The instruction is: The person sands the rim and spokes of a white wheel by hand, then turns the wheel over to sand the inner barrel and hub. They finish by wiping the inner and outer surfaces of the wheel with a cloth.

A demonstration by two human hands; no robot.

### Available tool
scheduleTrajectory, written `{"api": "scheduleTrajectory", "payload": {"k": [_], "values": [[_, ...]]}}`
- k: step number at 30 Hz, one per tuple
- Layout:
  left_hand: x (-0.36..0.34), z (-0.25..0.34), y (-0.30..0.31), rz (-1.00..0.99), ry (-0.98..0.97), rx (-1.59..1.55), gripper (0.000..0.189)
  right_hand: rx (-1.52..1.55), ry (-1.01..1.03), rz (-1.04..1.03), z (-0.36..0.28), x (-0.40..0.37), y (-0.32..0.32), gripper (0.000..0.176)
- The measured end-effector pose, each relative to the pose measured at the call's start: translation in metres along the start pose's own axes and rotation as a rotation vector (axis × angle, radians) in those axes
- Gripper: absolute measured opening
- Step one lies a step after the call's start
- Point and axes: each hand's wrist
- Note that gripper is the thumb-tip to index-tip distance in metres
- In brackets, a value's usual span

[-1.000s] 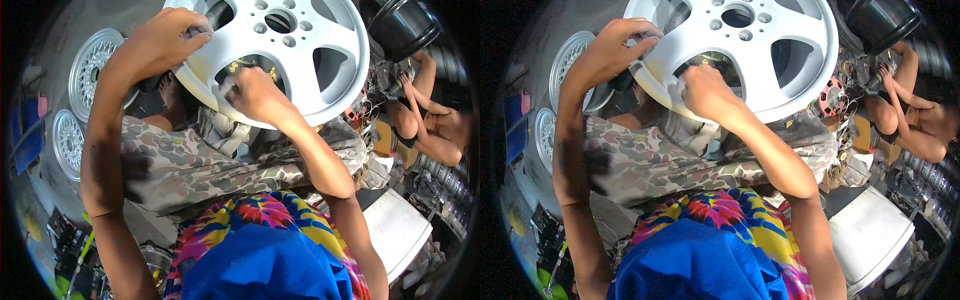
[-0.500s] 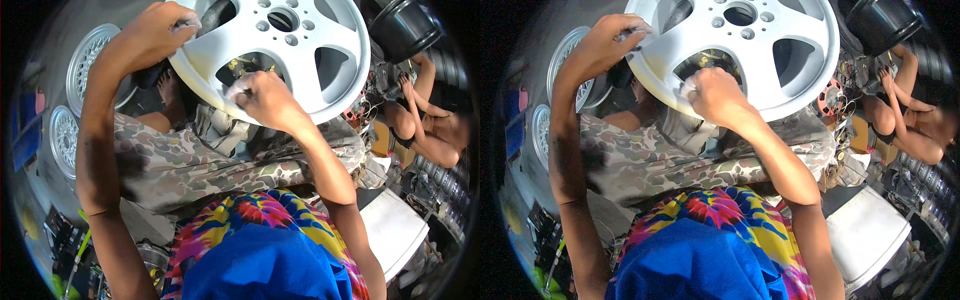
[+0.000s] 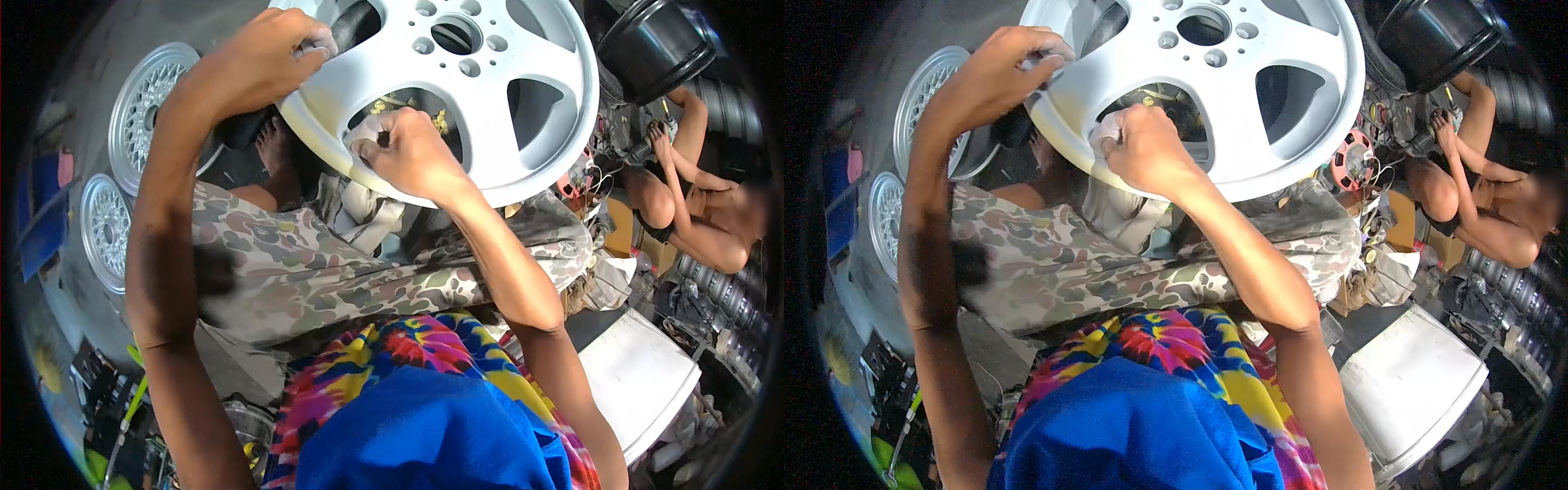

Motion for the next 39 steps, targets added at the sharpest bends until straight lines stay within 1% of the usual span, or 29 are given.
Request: {"api": "scheduleTrajectory", "payload": {"k": [1, 3, 5, 7, 8, 9, 10, 11, 12, 13, 15, 16, 17, 19, 20, 21, 22, 23, 25, 26, 28, 29, 31, 35, 37, 38, 39], "values": [[0.000, 0.004, 0.000, -0.017, 0.053, -0.054, 0.025, -0.003, -0.009, -0.003, 0.003, -0.002, -0.001, 0.014], [0.004, 0.003, -0.003, -0.044, 0.075, -0.080, 0.025, -0.075, 0.062, 0.101, 0.004, -0.003, -0.004, 0.015], [0.004, -0.001, 0.000, -0.062, 0.101, -0.087, 0.026, -0.066, 0.044, 0.110, -0.005, -0.001, -0.003, 0.014], [-0.002, -0.006, -0.006, 0.047, -0.055, 0.094, 0.027, -0.052, -0.021, 0.106, -0.010, -0.001, -0.005, 0.014], [0.001, -0.002, -0.005, 0.044, -0.053, 0.086, 0.027, 0.124, -0.043, 0.075, -0.006, -0.003, -0.004, 0.013], [0.006, 0.003, -0.001, -0.052, 0.058, -0.007, 0.028, 0.120, -0.049, 0.074, -0.002, -0.003, -0.005, 0.013], [0.009, 0.007, 0.002, -0.150, 0.166, -0.098, 0.029, 0.011, -0.020, 0.101, 0.002, -0.004, -0.007, 0.013], [0.007, 0.005, -0.001, -0.148, 0.165, -0.096, 0.029, -0.096, 0.016, 0.129, 0.005, -0.002, -0.011, 0.013], [0.004, 0.001, -0.006, -0.079, 0.086, -0.011, 0.029, -0.150, 0.079, 0.194, 0.007, 0.003, -0.017, 0.013], [0.001, -0.003, -0.007, -0.011, 0.011, 0.075, 0.029, -0.147, 0.088, 0.193, 0.009, 0.006, -0.018, 0.013], [-0.002, -0.003, -0.006, -0.001, 0.008, 0.096, 0.029, -0.073, 0.034, 0.103, 0.007, 0.007, -0.012, 0.014], [-0.003, -0.001, -0.009, 0.006, -0.002, 0.107, 0.028, 0.148, 0.069, 0.018, 0.010, 0.003, 0.000, 0.017], [-0.002, 0.001, -0.011, 0.007, -0.004, 0.099, 0.028, 0.142, 0.063, 0.020, 0.011, 0.000, 0.012, 0.017], [-0.006, 0.001, -0.009, 0.007, 0.071, 0.029, 0.027, 0.067, 0.042, 0.125, 0.012, -0.003, 0.032, 0.020], [-0.008, 0.004, -0.005, 0.009, 0.076, 0.032, 0.027, 0.046, 0.133, 0.205, 0.019, -0.001, 0.037, 0.020], [-0.007, 0.010, -0.002, -0.039, 0.099, 0.038, 0.027, 0.023, 0.219, 0.288, 0.024, -0.001, 0.041, 0.020], [-0.004, 0.015, 0.000, -0.088, 0.120, 0.041, 0.027, 0.009, 0.118, 0.261, 0.030, -0.005, 0.048, 0.022], [-0.001, 0.020, 0.000, -0.088, 0.117, 0.039, 0.027, 0.008, 0.117, 0.263, 0.024, -0.008, 0.050, 0.022], [0.003, 0.028, -0.001, -0.305, 0.063, -0.134, 0.027, -0.064, 0.082, 0.247, 0.015, -0.015, 0.052, 0.023], [0.001, 0.036, -0.003, -0.304, 0.065, -0.134, 0.027, -0.064, 0.083, 0.245, 0.015, -0.017, 0.052, 0.023], [-0.009, 0.052, -0.010, -0.475, 0.023, -0.199, 0.027, -0.098, 0.093, 0.212, 0.016, -0.020, 0.051, 0.024], [-0.011, 0.058, -0.016, -0.475, 0.023, -0.199, 0.027, -0.098, 0.093, 0.212, 0.016, -0.020, 0.051, 0.024], [-0.016, 0.067, -0.031, -0.769, 0.049, 0.006, 0.031, -0.138, 0.115, 0.216, 0.016, -0.022, 0.051, 0.023], [-0.028, 0.082, -0.059, -0.777, 0.051, 0.077, 0.037, -0.181, 0.098, 0.182, 0.020, -0.019, 0.051, 0.025], [-0.027, 0.092, -0.064, -0.812, -0.087, -0.032, 0.042, -0.277, 0.233, 0.151, 0.025, -0.018, 0.046, 0.026], [-0.023, 0.095, -0.061, -0.818, -0.117, -0.074, 0.038, -0.251, 0.190, 0.137, 0.020, -0.019, 0.044, 0.024], [-0.021, 0.094, -0.054, -0.818, -0.118, -0.074, 0.038, -0.251, 0.190, 0.138, 0.017, -0.019, 0.043, 0.024]]}}
Point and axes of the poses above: each hand's wrist, its own x-axis towards the middle knuckle, its own y-axis out of the back of the hand, z = x × y, and after that the axes turned 10 degrees about z, right-handed
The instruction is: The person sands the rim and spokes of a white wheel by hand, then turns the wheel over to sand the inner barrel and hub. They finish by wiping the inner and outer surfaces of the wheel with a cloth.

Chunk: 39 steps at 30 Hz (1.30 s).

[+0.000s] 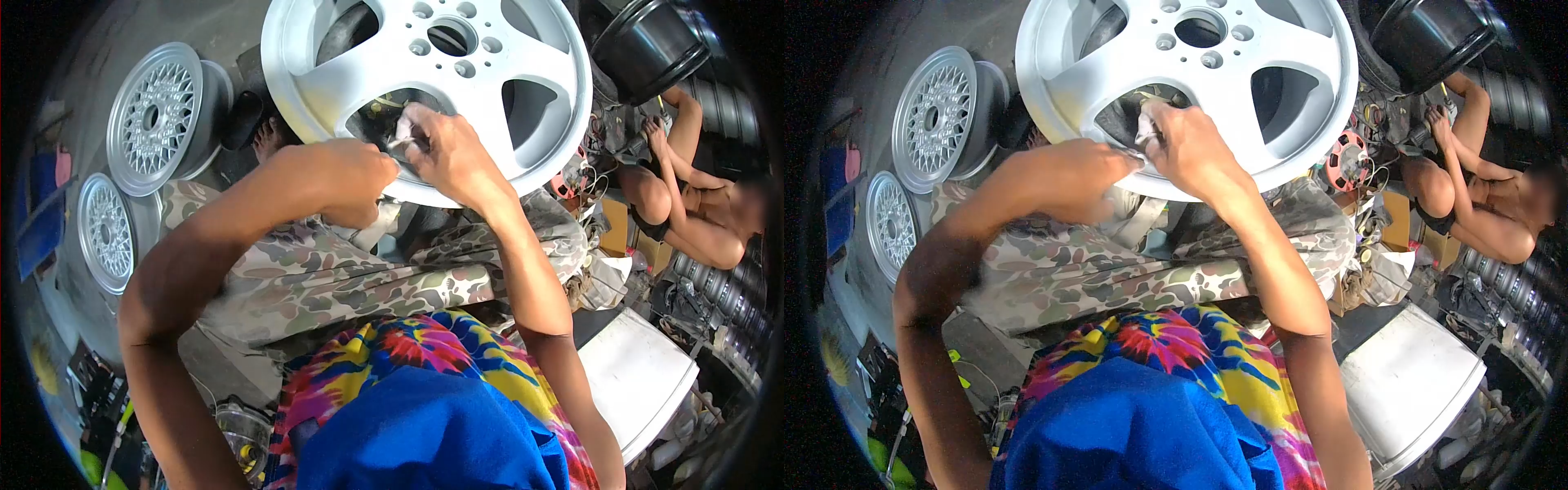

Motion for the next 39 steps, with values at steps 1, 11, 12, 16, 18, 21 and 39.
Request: {"api": "scheduleTrajectory", "payload": {"k": [1, 11, 12, 16, 18, 21, 39], "values": [[-0.005, -0.003, 0.008, -0.010, 0.086, -0.017, 0.035, -0.007, -0.010, -0.083, -0.003, 0.000, 0.000, 0.021], [-0.030, -0.038, 0.048, 0.445, 0.292, -0.007, 0.025, 0.091, 0.022, -0.113, -0.023, 0.013, -0.028, 0.017], [-0.033, -0.046, 0.047, 0.444, 0.294, -0.010, 0.025, 0.143, 0.032, -0.141, -0.024, 0.012, -0.024, 0.017], [-0.037, -0.074, 0.045, 0.813, 0.314, 0.123, 0.031, 0.030, 0.164, -0.142, -0.008, 0.008, -0.025, 0.017], [-0.034, -0.074, 0.044, 0.886, 0.377, 0.162, 0.037, -0.052, 0.071, -0.065, -0.018, 0.016, -0.046, 0.018], [-0.024, -0.069, 0.041, 0.740, 0.406, 0.171, 0.049, 0.015, 0.042, 0.019, -0.029, 0.021, -0.045, 0.018], [-0.011, -0.061, 0.043, 0.483, 0.463, 0.090, 0.063, 0.323, -0.263, 0.150, -0.007, 0.012, -0.055, 0.009]]}}
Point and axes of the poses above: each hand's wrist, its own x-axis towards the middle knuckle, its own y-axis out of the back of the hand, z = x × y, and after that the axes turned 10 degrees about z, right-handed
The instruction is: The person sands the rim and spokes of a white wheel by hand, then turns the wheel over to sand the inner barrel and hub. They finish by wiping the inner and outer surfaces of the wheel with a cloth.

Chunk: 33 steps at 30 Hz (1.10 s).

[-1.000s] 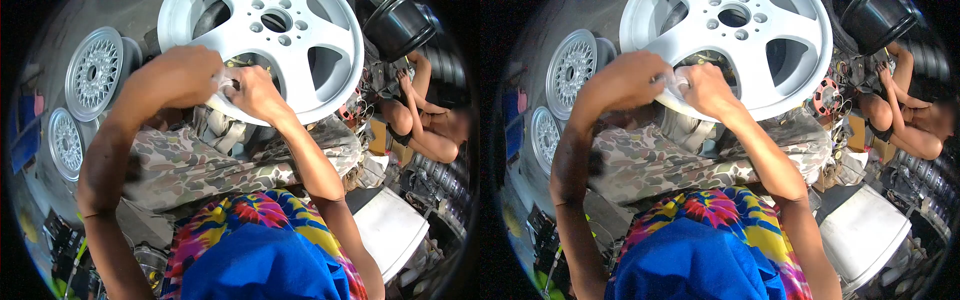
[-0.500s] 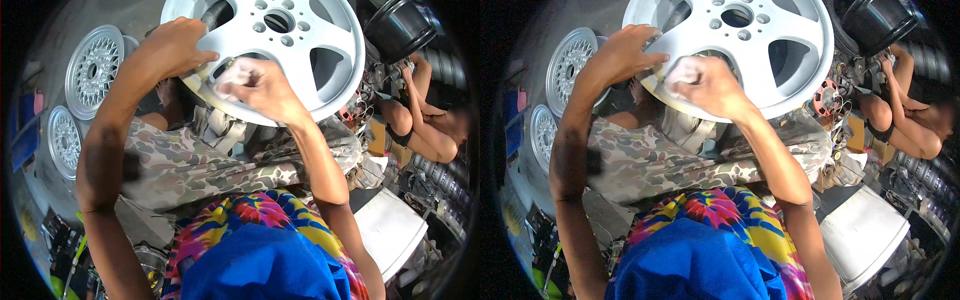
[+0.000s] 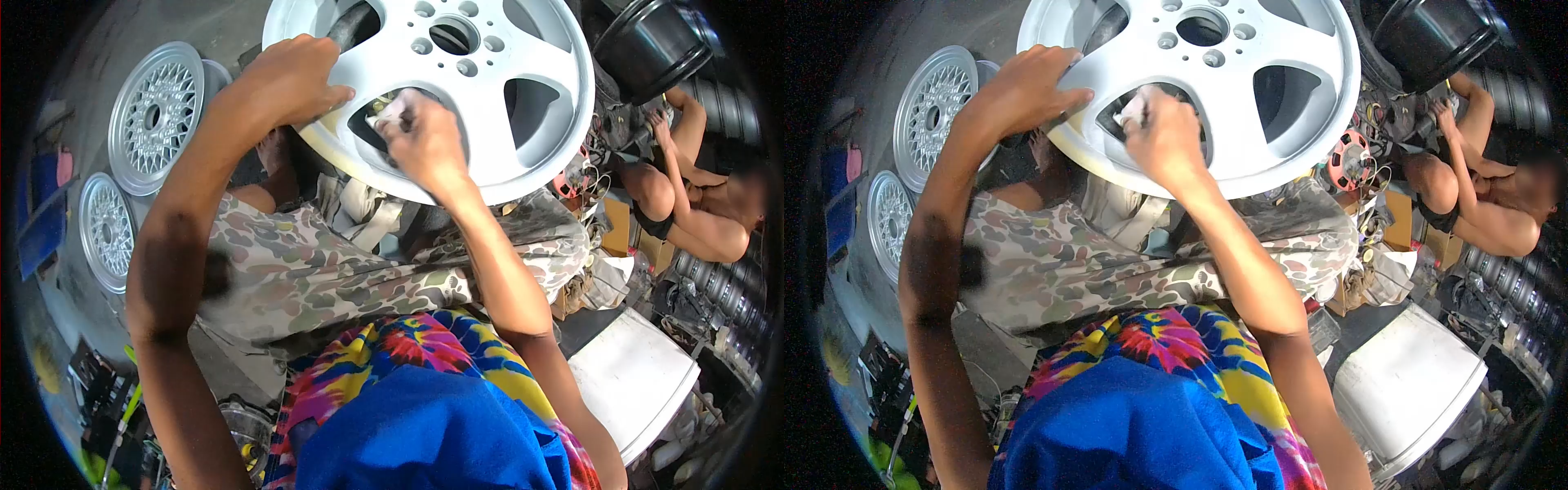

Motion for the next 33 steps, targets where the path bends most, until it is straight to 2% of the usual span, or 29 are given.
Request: {"api": "scheduleTrajectory", "payload": {"k": [1, 2, 3, 5, 6, 7, 9, 10, 13, 14, 15, 17, 21, 22, 25, 26, 27, 29, 30, 33], "values": [[0.001, 0.001, 0.000, 0.001, -0.004, 0.002, 0.063, -0.162, 0.080, 0.047, 0.004, 0.000, -0.006, 0.009], [0.001, 0.004, 0.001, -0.014, 0.001, 0.007, 0.064, -0.159, 0.161, 0.060, -0.001, -0.005, -0.016, 0.009], [0.000, 0.003, 0.002, -0.030, 0.012, 0.012, 0.065, -0.081, 0.094, 0.004, -0.010, -0.007, -0.015, 0.011], [0.000, 0.000, -0.002, -0.030, -0.005, 0.024, 0.067, 0.325, -0.009, -0.132, -0.006, -0.001, -0.009, 0.008], [0.002, 0.001, -0.005, -0.024, -0.033, 0.033, 0.070, 0.509, -0.075, -0.279, -0.016, 0.001, 0.003, 0.006], [0.003, 0.002, -0.007, -0.021, -0.039, 0.029, 0.070, 0.504, -0.075, -0.275, -0.018, 0.003, 0.013, 0.006], [0.002, 0.000, -0.013, 0.028, -0.063, -0.019, 0.068, -0.036, 0.090, -0.124, -0.021, 0.006, 0.024, 0.009], [0.002, 0.000, -0.015, 0.031, -0.061, -0.018, 0.068, -0.037, 0.195, -0.076, 0.001, 0.009, 0.015, 0.011], [0.005, 0.007, -0.030, 0.071, -0.063, -0.010, 0.060, -0.099, 0.278, -0.132, 0.001, -0.002, 0.002, 0.013], [0.005, 0.009, -0.035, 0.157, -0.081, -0.015, 0.058, -0.155, 0.354, -0.123, 0.002, -0.005, 0.004, 0.016], [0.005, 0.010, -0.039, 0.244, -0.096, -0.020, 0.056, -0.154, 0.354, -0.129, 0.001, -0.005, 0.012, 0.016], [0.004, 0.012, -0.043, 0.274, -0.096, -0.004, 0.057, -0.341, 0.333, -0.346, -0.006, -0.002, 0.040, 0.027], [0.005, 0.018, -0.036, 0.291, -0.117, 0.051, 0.058, -0.462, 0.311, -0.316, 0.001, 0.001, 0.042, 0.025], [0.005, 0.018, -0.034, 0.291, -0.115, 0.051, 0.058, -0.419, 0.247, -0.307, 0.004, 0.003, 0.031, 0.026], [0.006, 0.019, -0.028, 0.282, -0.134, 0.094, 0.055, -0.353, 0.238, -0.220, 0.004, 0.002, 0.014, 0.030], [0.006, 0.020, -0.025, 0.262, -0.109, 0.100, 0.055, -0.304, 0.239, -0.182, 0.004, -0.002, 0.018, 0.014], [0.007, 0.021, -0.025, 0.239, -0.087, 0.100, 0.056, -0.304, 0.233, -0.184, 0.004, -0.004, 0.028, 0.014], [0.008, 0.017, -0.025, 0.225, -0.096, 0.087, 0.057, -0.007, 0.074, -0.343, 0.000, -0.005, 0.051, 0.018], [0.010, 0.016, -0.023, 0.222, -0.098, 0.085, 0.058, -0.079, 0.098, -0.264, -0.002, -0.005, 0.056, 0.023], [0.007, 0.017, -0.015, 0.173, -0.077, 0.103, 0.059, -0.192, 0.141, -0.270, -0.010, -0.003, 0.053, 0.023]]}}
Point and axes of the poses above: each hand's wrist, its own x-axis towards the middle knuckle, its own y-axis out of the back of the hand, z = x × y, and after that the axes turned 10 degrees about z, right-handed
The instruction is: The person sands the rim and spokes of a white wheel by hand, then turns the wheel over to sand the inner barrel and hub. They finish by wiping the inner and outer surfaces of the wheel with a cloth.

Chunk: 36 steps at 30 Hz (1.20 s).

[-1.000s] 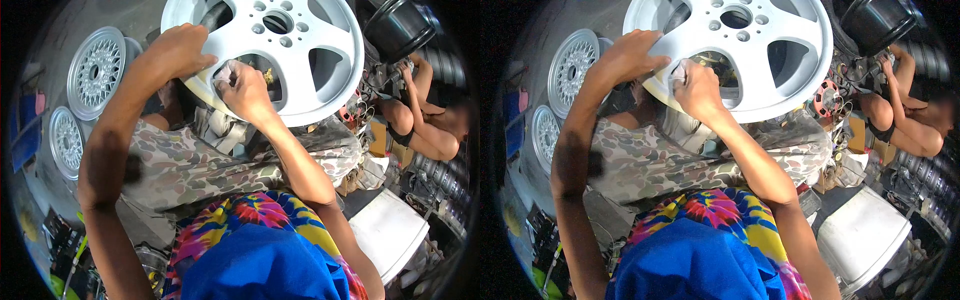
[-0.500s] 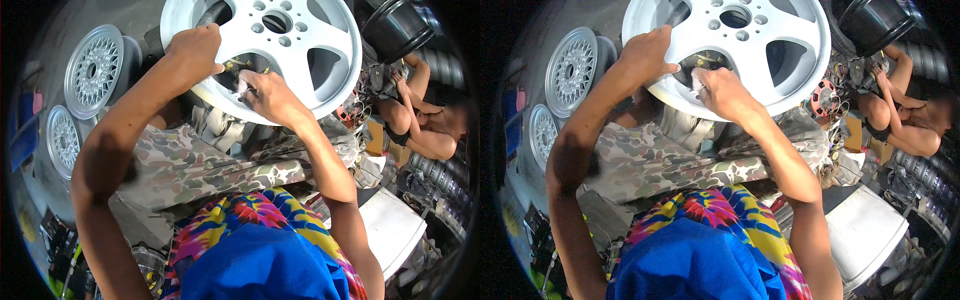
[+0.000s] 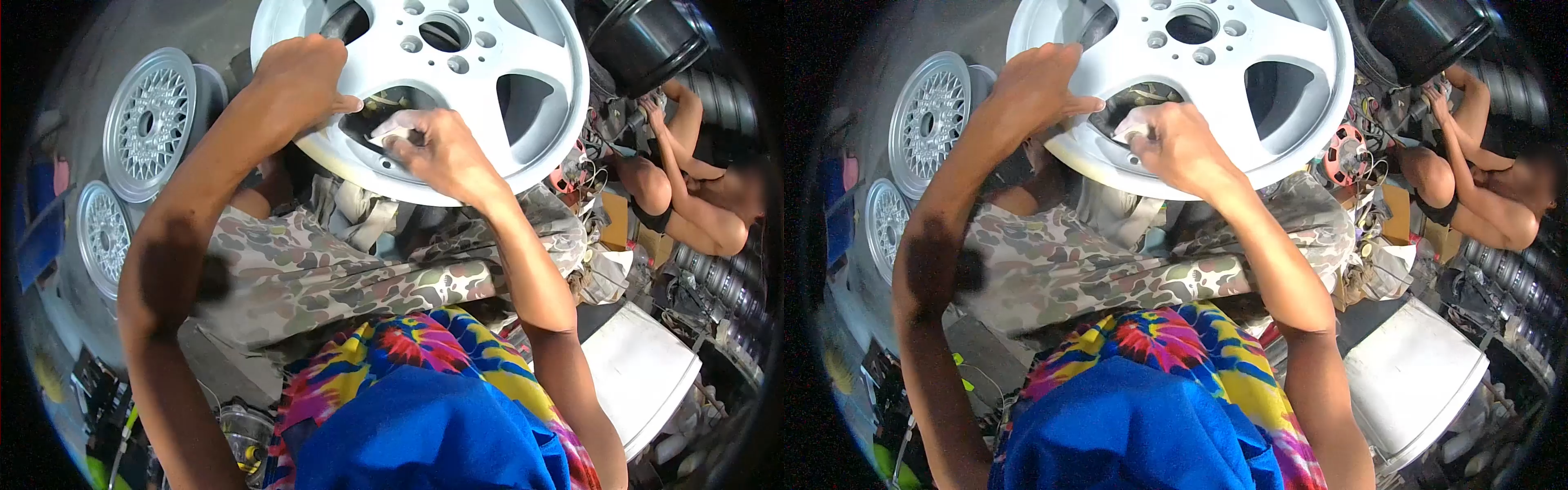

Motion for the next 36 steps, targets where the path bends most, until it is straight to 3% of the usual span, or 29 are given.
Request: {"api": "scheduleTrajectory", "payload": {"k": [6, 9, 10, 12, 13, 14, 16, 17, 18, 20, 22, 25, 26, 30, 33, 36], "values": [[-0.005, -0.009, 0.001, 0.051, -0.009, -0.030, 0.054, 0.005, 0.137, 0.098, 0.007, 0.005, -0.036, 0.016], [-0.010, -0.008, 0.009, 0.095, -0.053, -0.027, 0.048, -0.040, 0.298, 0.010, 0.010, 0.004, -0.036, 0.021], [-0.013, -0.006, 0.012, 0.093, -0.052, -0.030, 0.048, -0.040, 0.296, 0.007, 0.009, 0.000, -0.024, 0.021], [-0.016, 0.001, 0.024, 0.145, -0.057, -0.085, 0.039, 0.007, 0.167, -0.239, -0.003, -0.004, 0.010, 0.020], [-0.018, 0.003, 0.029, 0.145, -0.057, -0.088, 0.039, 0.062, 0.243, -0.259, 0.003, -0.005, 0.022, 0.018], [-0.021, 0.005, 0.035, 0.067, -0.057, -0.181, 0.034, 0.060, 0.242, -0.262, 0.002, -0.008, 0.034, 0.018], [-0.029, 0.004, 0.036, -0.009, -0.049, -0.274, 0.029, -0.038, 0.012, -0.183, -0.009, -0.015, 0.054, 0.019], [-0.035, 0.003, 0.030, -0.108, -0.185, -0.293, 0.026, -0.066, 0.009, -0.055, -0.008, -0.019, 0.055, 0.019], [-0.041, 0.001, 0.022, -0.206, -0.324, -0.309, 0.024, -0.066, 0.009, -0.053, -0.005, -0.022, 0.054, 0.019], [-0.057, 0.004, 0.000, -0.184, -0.365, -0.276, 0.021, -0.037, 0.075, 0.003, 0.004, -0.027, 0.050, 0.018], [-0.067, 0.018, -0.007, -0.260, -0.258, -0.208, 0.021, -0.156, 0.093, -0.068, -0.004, -0.034, 0.049, 0.018], [-0.069, 0.038, -0.007, -0.249, -0.330, -0.145, 0.023, -0.256, 0.043, -0.107, -0.003, -0.042, 0.046, 0.017], [-0.068, 0.046, -0.005, -0.263, -0.338, -0.128, 0.024, -0.262, 0.109, -0.079, 0.000, -0.045, 0.044, 0.018], [-0.066, 0.055, -0.013, -0.192, -0.409, -0.410, 0.025, -0.313, 0.211, -0.053, 0.003, -0.042, 0.036, 0.017], [-0.053, 0.049, 0.006, -0.375, -0.381, -0.242, 0.021, -0.338, 0.250, -0.085, 0.006, -0.034, 0.030, 0.017], [-0.048, 0.012, 0.035, -0.323, -0.393, -0.206, 0.019, -0.438, 0.194, -0.182, -0.003, -0.035, 0.040, 0.017]]}}
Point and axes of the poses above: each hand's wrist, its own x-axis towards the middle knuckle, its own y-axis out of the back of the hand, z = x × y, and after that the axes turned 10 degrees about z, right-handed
